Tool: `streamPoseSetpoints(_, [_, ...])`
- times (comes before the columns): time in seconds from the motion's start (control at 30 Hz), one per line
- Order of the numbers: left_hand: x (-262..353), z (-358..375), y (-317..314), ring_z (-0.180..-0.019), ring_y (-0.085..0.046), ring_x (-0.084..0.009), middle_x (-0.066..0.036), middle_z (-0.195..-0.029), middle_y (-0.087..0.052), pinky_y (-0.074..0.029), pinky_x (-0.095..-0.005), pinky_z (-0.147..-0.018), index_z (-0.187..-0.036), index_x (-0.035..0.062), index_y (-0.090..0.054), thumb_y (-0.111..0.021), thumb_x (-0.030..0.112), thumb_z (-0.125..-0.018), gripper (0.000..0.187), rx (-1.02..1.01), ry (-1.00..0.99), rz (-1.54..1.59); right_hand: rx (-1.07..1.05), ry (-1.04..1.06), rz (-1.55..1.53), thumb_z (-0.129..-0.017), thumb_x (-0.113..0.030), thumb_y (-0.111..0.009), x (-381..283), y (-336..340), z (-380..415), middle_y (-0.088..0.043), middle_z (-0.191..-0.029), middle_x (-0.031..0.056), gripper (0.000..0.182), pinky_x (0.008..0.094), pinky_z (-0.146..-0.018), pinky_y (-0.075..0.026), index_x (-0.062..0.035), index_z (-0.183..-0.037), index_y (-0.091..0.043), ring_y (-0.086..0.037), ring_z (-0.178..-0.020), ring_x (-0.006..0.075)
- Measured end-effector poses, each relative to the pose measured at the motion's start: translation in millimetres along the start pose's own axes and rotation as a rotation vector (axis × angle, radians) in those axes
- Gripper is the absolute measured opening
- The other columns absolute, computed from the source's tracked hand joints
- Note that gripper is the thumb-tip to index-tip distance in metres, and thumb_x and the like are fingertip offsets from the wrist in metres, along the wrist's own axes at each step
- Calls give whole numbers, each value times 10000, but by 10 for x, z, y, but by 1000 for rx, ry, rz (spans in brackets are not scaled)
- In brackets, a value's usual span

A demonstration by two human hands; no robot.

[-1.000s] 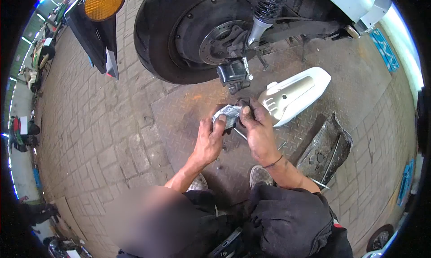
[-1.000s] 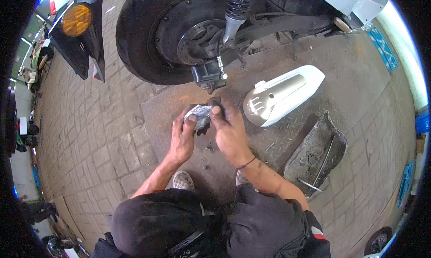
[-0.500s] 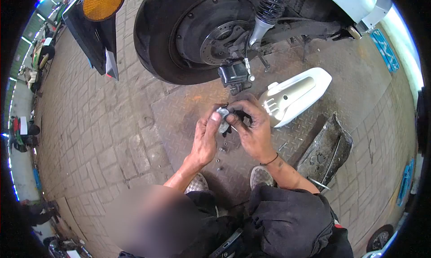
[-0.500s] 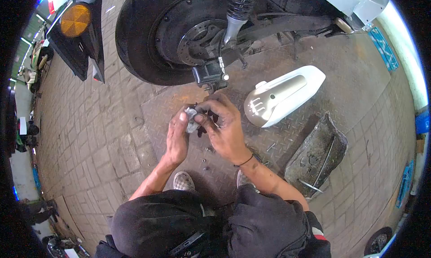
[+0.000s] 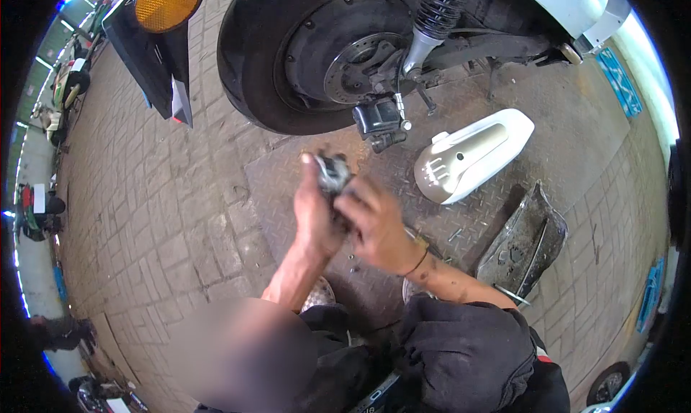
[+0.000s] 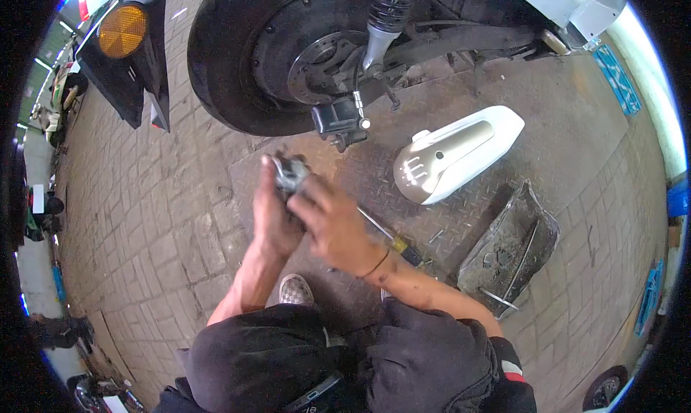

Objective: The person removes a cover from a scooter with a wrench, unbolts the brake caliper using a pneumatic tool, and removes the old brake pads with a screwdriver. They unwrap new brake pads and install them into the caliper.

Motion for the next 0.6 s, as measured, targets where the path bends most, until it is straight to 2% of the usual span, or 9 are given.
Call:
streamPoseSetpoints(0.17, [629, -144, -132, -772, -583, -150, -39, -905, -649, -458, -327, -695, -1160, 78, -630, -317, 529, -1108, 551, -331, -174, 90, -173, 155, -32, -799, -119, -757, -222, -136, 35, -605, -1071, 145, 250, 455, -816, -529, -55, -1008, -637, -614, -1016, 363])
streamPoseSetpoints(0.23, [502, 29, -187, -759, -576, -144, -38, -886, -644, -453, -316, -687, -1129, 71, -642, -308, 540, -1106, 576, -227, -142, -57, 108, 20, -179, -849, -129, -773, 21, 337, -133, -623, -978, 113, 190, 376, -743, -519, -53, -968, -646, -631, -868, 251])
streamPoseSetpoints(0.27, [408, 89, -133, -747, -568, -139, -36, -868, -639, -448, -305, -680, -1099, 65, -653, -298, 552, -1104, 603, -128, -97, -212, 107, 18, -179, -849, -129, -773, -5, 386, -165, -623, -978, 113, 190, 376, -743, -519, -53, -968, -646, -631, -868, 251])
streamPoseSetpoints(0.3, [345, 125, -245, -754, -572, -124, -34, -864, -639, -441, -277, -671, -1062, 53, -665, -266, 588, -1097, 668, -276, -96, -334, 160, -161, -308, -864, -130, -777, 149, 465, -161, -621, -926, 91, 177, 338, -703, -503, -46, -950, -647, -614, -800, 201])
streamPoseSetpoints(0.33, [296, 124, -241, -754, -572, -124, -34, -864, -639, -441, -277, -671, -1062, 53, -665, -266, 588, -1097, 668, -280, -87, -334, 217, -342, -433, -879, -131, -782, 323, 500, -102, -620, -874, 68, 171, 300, -662, -488, -38, -932, -649, -598, -732, 152])
streamPoseSetpoints(0.37, [213, 121, -246, -760, -573, -117, -34, -871, -641, -437, -266, -670, -1078, 44, -661, -249, 601, -1094, 693, -287, -59, -391, 244, -365, -492, -874, -135, -810, 358, 501, -77, -646, -865, 48, 190, 267, -634, -484, -20, -943, -674, -599, -725, 103])
streamPoseSetpoints(0.47, [57, 116, -262, -791, -589, -112, -37, -890, -649, -454, -270, -689, -1111, 26, -647, -233, 599, -1097, 707, -339, -40, -539, 216, -313, -365, -865, -147, -824, 337, 534, -68, -675, -866, 61, 227, 276, -661, -506, -4, -987, -697, -632, -750, 118])
streamPoseSetpoints(0.57, [73, 160, -366, -859, -630, -133, -50, -942, -655, -510, -300, -782, -1120, 11, -634, -281, 570, -1101, 661, -394, -169, -688, 241, -393, -302, -849, -144, -838, 491, 646, 33, -693, -851, 89, 229, 291, -671, -517, 14, -963, -718, -653, -742, 141])
streamPoseSetpoints(0.6, [140, 214, -445, -891, -644, -149, -68, -995, -660, -531, -295, -787, -1133, -2, -631, -420, 450, -1065, 503, -400, -256, -779, 259, -405, -249, -842, -140, -841, 526, 690, 50, -691, -836, 96, 220, 296, -667, -518, 21, -930, -719, -656, -729, 150])
Point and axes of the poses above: each hand's wrist, its own z-axis away from the middle knuckle, its own y-axis out of the back of the hand, x = y × z, the point moved 10 cm from there along -z, towards the middle knuckle
